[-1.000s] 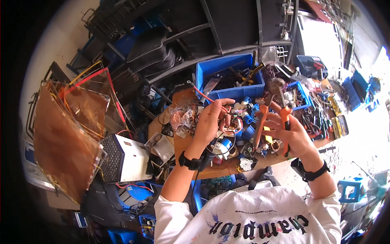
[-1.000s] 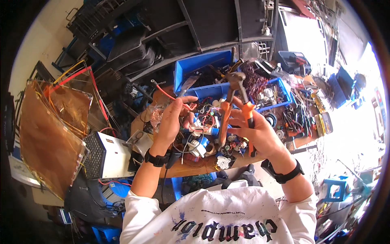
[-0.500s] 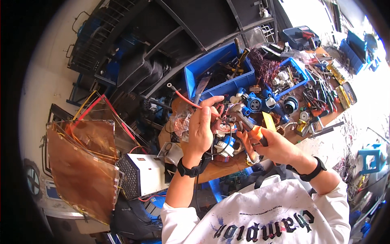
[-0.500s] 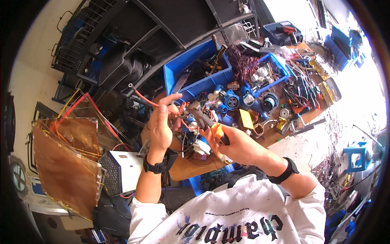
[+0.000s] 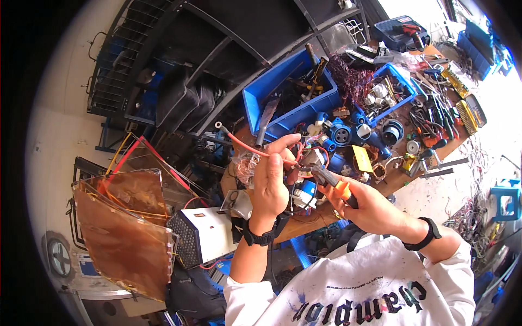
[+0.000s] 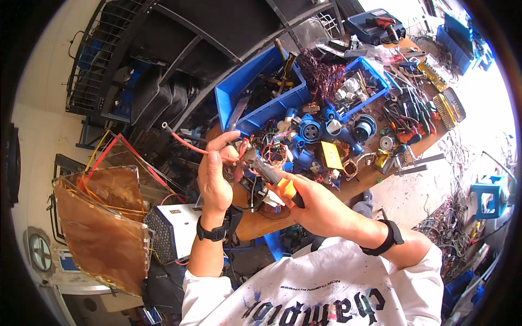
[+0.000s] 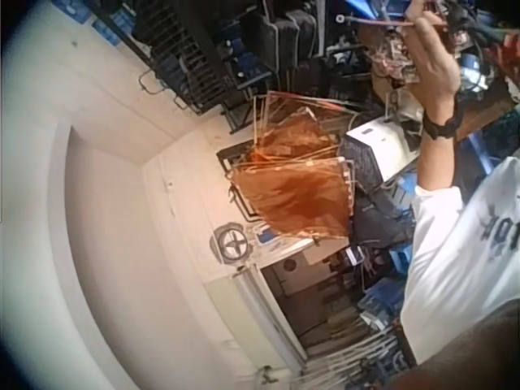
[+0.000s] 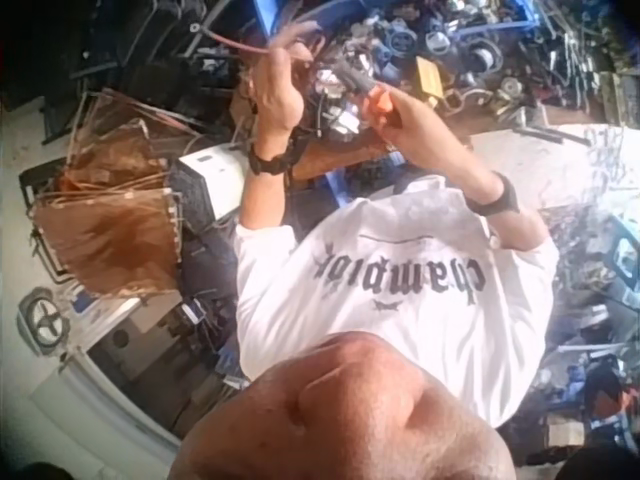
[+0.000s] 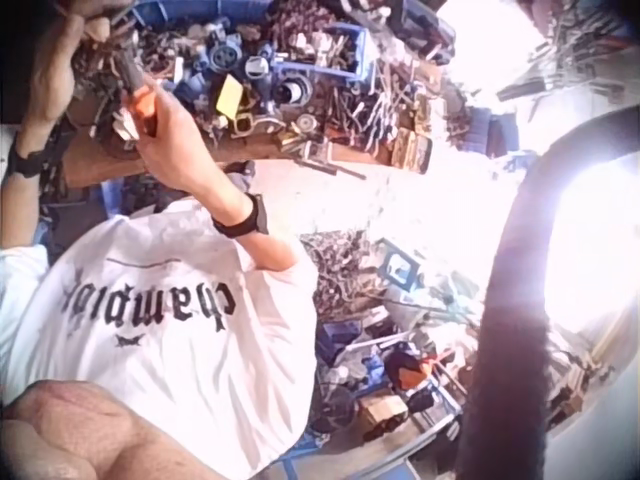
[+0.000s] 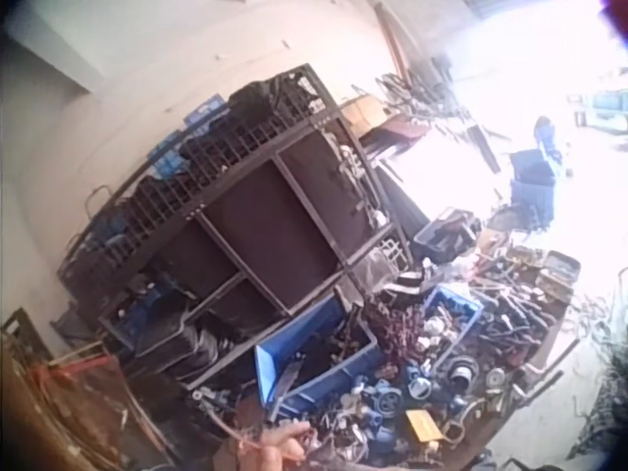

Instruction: The person strips insulation from red and black wires using orange-handled pliers and then handles a small green circuit board and a yellow component on a cluttered workbench. The person repeatedly strips wire ends and places the pliers down between actions.

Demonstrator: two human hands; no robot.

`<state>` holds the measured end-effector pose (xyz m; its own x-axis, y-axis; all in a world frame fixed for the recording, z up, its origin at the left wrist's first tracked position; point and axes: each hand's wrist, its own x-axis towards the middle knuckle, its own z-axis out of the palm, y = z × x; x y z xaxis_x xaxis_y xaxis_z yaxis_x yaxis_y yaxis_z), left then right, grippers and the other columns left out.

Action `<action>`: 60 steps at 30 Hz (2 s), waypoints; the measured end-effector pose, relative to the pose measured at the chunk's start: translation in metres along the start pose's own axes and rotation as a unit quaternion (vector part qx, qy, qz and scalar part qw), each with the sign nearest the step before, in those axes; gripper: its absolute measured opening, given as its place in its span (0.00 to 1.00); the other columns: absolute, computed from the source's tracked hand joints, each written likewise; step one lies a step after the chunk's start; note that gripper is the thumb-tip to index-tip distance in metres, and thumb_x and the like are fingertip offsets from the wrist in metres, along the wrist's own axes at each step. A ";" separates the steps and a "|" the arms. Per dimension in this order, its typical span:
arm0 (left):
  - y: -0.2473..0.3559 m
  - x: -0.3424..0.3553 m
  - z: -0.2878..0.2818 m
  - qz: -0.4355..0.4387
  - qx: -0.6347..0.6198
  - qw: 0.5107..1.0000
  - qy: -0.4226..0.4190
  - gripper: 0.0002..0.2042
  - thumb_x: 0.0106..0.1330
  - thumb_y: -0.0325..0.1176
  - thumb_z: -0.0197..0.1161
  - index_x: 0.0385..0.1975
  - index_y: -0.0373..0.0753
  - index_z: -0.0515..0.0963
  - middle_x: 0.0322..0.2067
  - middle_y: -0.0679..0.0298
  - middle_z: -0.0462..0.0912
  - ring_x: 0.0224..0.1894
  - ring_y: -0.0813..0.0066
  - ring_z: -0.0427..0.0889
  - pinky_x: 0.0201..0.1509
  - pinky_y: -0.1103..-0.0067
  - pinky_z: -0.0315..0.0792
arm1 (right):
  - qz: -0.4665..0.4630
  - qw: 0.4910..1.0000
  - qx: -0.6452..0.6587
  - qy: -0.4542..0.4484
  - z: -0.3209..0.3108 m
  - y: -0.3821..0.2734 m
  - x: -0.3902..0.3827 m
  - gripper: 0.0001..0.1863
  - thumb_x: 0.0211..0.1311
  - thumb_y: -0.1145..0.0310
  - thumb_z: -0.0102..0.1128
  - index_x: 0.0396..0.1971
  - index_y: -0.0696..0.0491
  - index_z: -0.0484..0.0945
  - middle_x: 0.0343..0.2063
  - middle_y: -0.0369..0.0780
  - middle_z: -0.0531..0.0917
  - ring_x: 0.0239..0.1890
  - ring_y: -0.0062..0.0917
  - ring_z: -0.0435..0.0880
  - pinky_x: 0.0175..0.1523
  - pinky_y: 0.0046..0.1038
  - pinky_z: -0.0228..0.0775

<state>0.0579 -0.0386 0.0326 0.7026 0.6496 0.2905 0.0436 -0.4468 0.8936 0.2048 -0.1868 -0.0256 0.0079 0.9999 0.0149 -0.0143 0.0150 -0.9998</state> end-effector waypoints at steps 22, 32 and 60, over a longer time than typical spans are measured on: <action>-0.010 0.011 0.004 -0.036 0.026 0.998 0.033 0.30 0.73 0.57 0.33 0.53 0.36 0.71 0.37 0.61 0.78 0.22 0.83 0.70 0.25 0.87 0.63 | 0.023 0.992 -0.117 0.044 -0.014 0.000 0.009 0.41 0.51 0.82 0.55 0.68 0.45 0.60 0.36 0.45 0.72 0.40 0.35 0.75 0.48 0.31 0.69; -0.022 0.012 0.001 -0.025 -0.003 1.000 0.014 0.30 0.74 0.55 0.34 0.55 0.35 0.71 0.42 0.57 0.80 0.23 0.83 0.69 0.27 0.86 0.65 | 0.002 0.996 -0.083 0.016 -0.011 0.015 0.014 0.33 0.58 0.79 0.55 0.65 0.47 0.63 0.41 0.47 0.73 0.45 0.38 0.77 0.51 0.33 0.70; -0.020 0.016 -0.001 -0.013 0.001 1.000 -0.008 0.30 0.74 0.54 0.34 0.55 0.32 0.71 0.47 0.51 0.81 0.22 0.85 0.68 0.25 0.87 0.64 | 0.022 0.998 -0.060 0.023 -0.013 -0.007 0.023 0.32 0.64 0.77 0.53 0.68 0.53 0.58 0.45 0.44 0.80 0.48 0.33 0.79 0.54 0.29 0.68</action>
<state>0.0676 -0.0180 0.0196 0.7123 0.6515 0.2611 0.0643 -0.4310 0.9001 0.2185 -0.1642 -0.0184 0.0559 0.9981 -0.0260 0.1045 -0.0318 -0.9940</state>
